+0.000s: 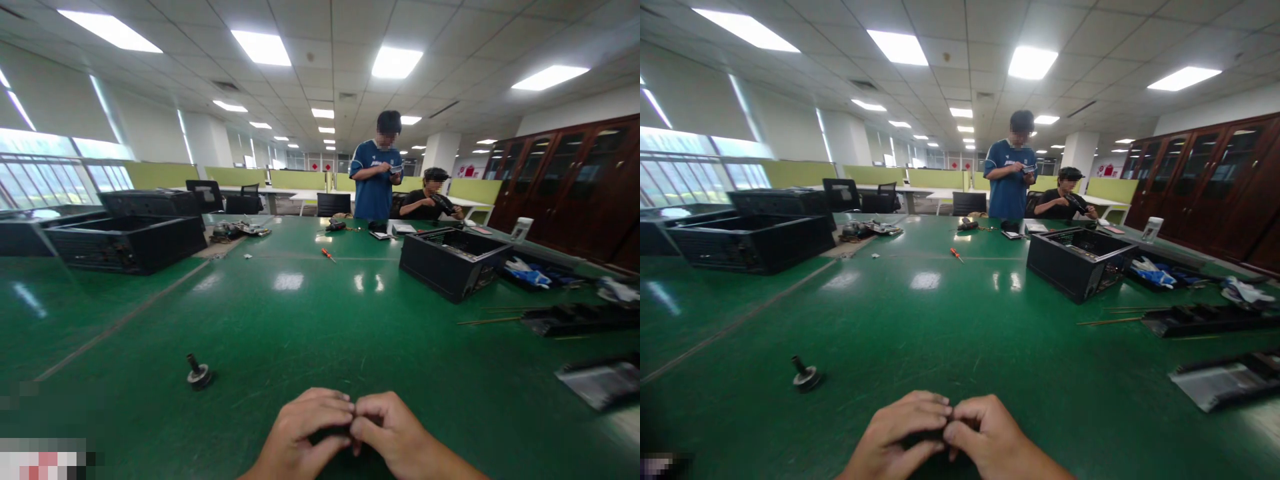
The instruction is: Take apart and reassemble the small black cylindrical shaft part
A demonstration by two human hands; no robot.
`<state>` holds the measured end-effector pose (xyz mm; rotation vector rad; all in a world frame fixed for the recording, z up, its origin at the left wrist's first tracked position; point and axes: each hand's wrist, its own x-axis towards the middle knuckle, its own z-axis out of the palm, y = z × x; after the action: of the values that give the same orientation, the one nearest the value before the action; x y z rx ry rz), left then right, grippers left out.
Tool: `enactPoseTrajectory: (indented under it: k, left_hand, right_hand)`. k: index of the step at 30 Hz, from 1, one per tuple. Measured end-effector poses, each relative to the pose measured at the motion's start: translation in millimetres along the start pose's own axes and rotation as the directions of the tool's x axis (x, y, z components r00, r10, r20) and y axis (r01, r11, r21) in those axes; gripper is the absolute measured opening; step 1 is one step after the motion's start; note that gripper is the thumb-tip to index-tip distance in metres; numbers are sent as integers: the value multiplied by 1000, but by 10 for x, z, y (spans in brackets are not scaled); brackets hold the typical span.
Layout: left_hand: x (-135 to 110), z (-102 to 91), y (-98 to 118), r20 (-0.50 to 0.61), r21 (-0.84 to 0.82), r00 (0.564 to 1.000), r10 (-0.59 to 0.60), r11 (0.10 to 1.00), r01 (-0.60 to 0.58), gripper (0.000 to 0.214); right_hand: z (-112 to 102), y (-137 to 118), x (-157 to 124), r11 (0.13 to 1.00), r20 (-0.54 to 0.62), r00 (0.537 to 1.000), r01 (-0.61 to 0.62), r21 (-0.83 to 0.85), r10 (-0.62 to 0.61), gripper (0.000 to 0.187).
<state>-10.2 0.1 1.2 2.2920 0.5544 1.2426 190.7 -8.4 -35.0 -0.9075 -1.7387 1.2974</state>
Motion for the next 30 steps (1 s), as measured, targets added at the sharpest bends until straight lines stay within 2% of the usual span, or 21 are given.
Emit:
enactPoseTrajectory:
  k: [2, 4, 6, 8, 10, 12, 14, 16, 19, 23, 26, 30]
  left_hand:
    - [3, -15, 0, -9, -9, 1000, -25, 1000, 25, 26]
    - [25, -106, -9, -61, 62, 994, -87, 994, 91, 21]
    - [54, -307, -34, -234, 227, 961, -146, 953, 201, 18]
    - [70, -606, -75, -468, 393, 875, -123, 858, 331, 17]
    - [56, -945, -118, -657, 487, 751, -61, 727, 485, 18]
    - [14, -1252, -152, -768, 505, 640, -39, 577, 642, 21]
    - [-40, -1472, -178, -815, 482, 573, -86, 446, 754, 22]
    - [-86, -1590, -204, -807, 466, 559, -191, 374, 802, 23]
    - [-121, -1637, -249, -744, 481, 586, -321, 350, 803, 20]
    - [-135, -1645, -300, -708, 522, 614, -349, 327, 788, 20]
    - [-151, -1677, -340, -703, 532, 612, -364, 302, 791, 24]
    - [-196, -1716, -434, -656, 540, 598, -461, 266, 798, 29]
  right_hand:
    - [-2, -4, -4, 1000, 2, 1000, 4, 6, -4, 37]
    - [-29, -22, -16, 1000, 8, 1000, -7, 21, 7, 37]
    - [-76, -37, -27, 998, 4, 999, -48, 45, 48, 40]
    - [-123, -41, -31, 995, -13, 996, -83, 46, 84, 44]
    - [-154, -38, -29, 995, -23, 995, -98, 17, 98, 43]
    - [-161, -37, -26, 995, -26, 994, -103, -10, 103, 41]
    - [-151, -41, -27, 994, -31, 993, -111, -23, 110, 38]
    - [-135, -48, -33, 992, -44, 992, -122, -25, 121, 37]
    - [-121, -58, -47, 990, -47, 990, -133, -39, 131, 33]
    - [-127, -69, -60, 988, -39, 991, -127, -82, 124, 28]
    - [-137, -82, -61, 987, -37, 993, -119, -105, 116, 28]
    - [-149, -117, -61, 982, -27, 992, -129, -136, 126, 27]
